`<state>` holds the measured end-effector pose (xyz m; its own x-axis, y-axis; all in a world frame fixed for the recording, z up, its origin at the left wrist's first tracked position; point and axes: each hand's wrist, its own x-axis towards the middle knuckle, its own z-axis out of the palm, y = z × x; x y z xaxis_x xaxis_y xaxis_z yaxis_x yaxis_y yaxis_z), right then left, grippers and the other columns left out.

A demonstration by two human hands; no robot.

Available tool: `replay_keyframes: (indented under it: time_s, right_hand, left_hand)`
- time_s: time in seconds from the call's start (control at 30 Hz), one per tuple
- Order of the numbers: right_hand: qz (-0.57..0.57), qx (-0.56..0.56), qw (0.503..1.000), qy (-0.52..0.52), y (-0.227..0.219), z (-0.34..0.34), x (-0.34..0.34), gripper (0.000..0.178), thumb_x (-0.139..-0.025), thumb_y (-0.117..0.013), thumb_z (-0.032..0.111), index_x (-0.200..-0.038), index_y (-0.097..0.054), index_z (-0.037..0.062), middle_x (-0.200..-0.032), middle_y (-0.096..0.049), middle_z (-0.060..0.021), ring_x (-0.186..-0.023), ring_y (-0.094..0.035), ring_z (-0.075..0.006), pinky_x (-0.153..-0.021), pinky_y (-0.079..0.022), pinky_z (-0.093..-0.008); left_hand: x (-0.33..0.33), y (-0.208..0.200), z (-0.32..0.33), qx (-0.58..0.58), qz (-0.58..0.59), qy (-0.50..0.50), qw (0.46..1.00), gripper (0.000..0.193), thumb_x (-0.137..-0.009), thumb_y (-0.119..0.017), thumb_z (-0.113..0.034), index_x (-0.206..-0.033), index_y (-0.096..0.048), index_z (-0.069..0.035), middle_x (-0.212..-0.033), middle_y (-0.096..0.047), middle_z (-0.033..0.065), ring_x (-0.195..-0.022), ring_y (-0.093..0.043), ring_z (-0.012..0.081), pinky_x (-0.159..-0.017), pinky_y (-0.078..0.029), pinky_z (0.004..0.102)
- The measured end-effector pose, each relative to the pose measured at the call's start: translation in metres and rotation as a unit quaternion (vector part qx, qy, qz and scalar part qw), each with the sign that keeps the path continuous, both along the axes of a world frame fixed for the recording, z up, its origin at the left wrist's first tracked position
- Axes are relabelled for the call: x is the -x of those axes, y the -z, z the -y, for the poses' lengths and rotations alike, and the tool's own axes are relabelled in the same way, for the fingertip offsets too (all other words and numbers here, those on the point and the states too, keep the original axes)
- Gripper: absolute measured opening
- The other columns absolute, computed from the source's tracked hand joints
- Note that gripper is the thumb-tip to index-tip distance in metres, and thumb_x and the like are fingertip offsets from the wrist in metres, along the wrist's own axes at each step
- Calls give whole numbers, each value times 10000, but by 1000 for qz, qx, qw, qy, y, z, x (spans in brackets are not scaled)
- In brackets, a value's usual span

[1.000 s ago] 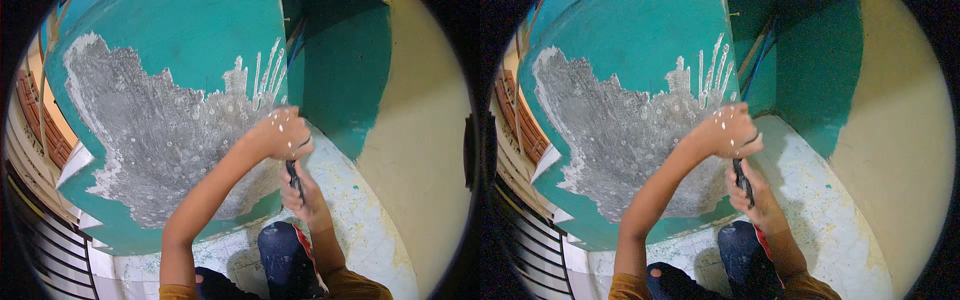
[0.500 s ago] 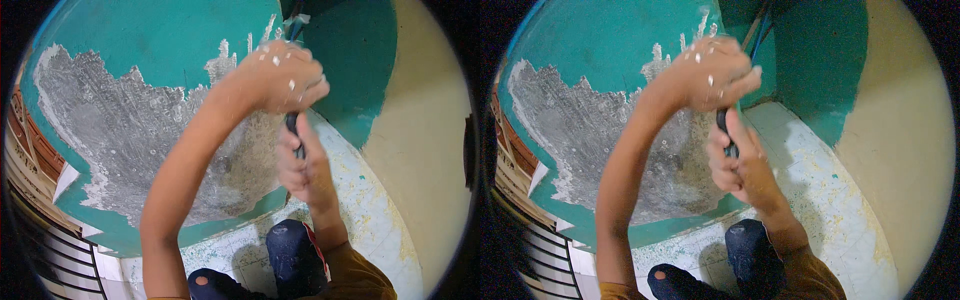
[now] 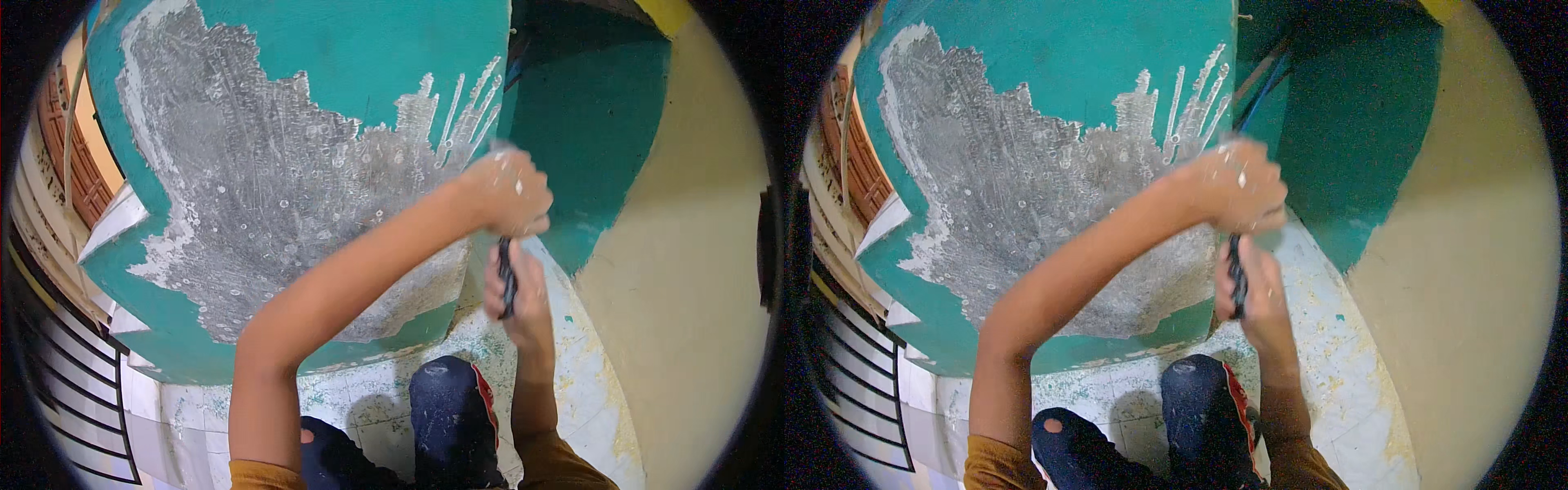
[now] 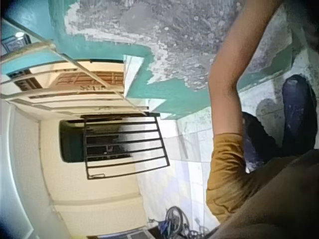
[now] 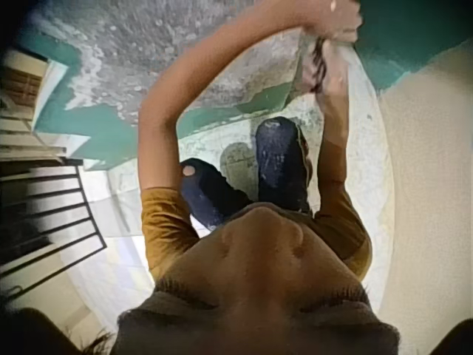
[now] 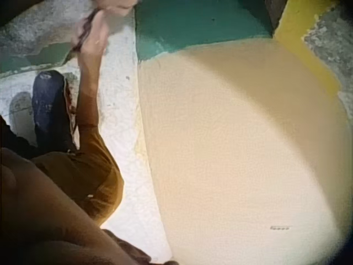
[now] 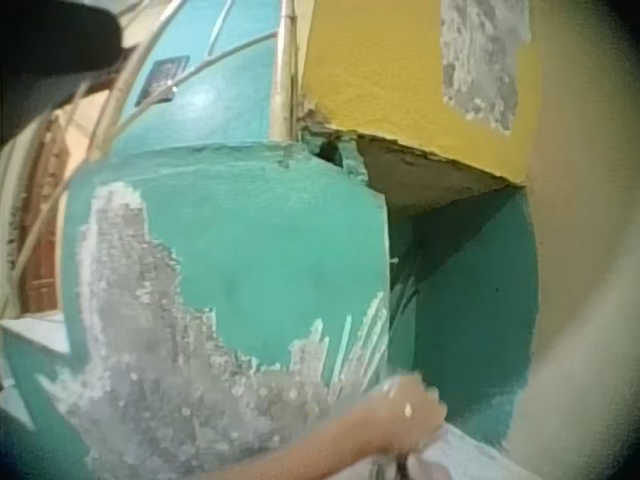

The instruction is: The person scrapes loose paint chips from a wall using a putty knife.

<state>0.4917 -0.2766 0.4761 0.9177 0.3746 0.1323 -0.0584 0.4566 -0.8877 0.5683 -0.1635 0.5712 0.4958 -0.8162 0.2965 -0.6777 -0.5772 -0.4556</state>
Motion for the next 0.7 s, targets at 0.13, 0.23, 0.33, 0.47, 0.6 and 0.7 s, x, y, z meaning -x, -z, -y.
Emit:
replay_keyframes:
  time_s: [0.13,0.23,0.33,0.47,0.6,0.7]
  right_hand:
    - [-36,-29,995,-93,31,4,14,382,-962,-436,457,-851,-439,92,-523,-330,42,-355,-292,-54,-317,-277,-209]
    - [-47,-33,993,-102,44,-7,19,391,-968,-414,469,-847,-436,98,-526,-324,39,-358,-280,-52,-321,-259,-203]
    - [-76,-36,991,-108,62,-16,21,393,-976,-391,471,-844,-437,103,-531,-320,40,-363,-277,-50,-331,-241,-196]
    - [-74,-22,996,-53,70,-18,10,394,-984,-376,462,-828,-421,103,-535,-320,39,-371,-280,-49,-339,-247,-199]
    - [-47,1,998,-30,60,-21,7,386,-998,-355,431,-814,-399,95,-535,-318,34,-375,-282,-50,-342,-251,-203]
    - [-30,26,999,-2,61,-25,8,367,-1008,-339,397,-816,-395,90,-533,-312,33,-378,-285,-52,-340,-249,-207]
  left_hand:
    - [24,30,-13,29,-38,61,997,371,-812,-477,-298,-533,-587,-80,-570,-583,173,-539,-567,351,-632,-463,419]
    - [31,44,-20,74,-32,26,996,351,-785,-496,-292,-511,-560,-83,-547,-567,165,-493,-517,334,-652,-441,382]
    - [26,56,-25,16,-61,11,998,350,-776,-499,-295,-505,-564,-83,-538,-562,165,-488,-512,331,-666,-444,365]
    - [8,63,-18,1,-78,25,997,365,-767,-499,-308,-488,-565,-82,-522,-560,148,-532,-524,319,-671,-444,357]
    - [3,57,-20,17,-76,22,997,349,-774,-497,-284,-527,-623,-74,-572,-596,141,-544,-527,298,-692,-422,354]
    - [4,50,-23,-8,-102,30,994,331,-758,-516,-292,-537,-630,-74,-587,-604,142,-586,-539,296,-672,-424,363]
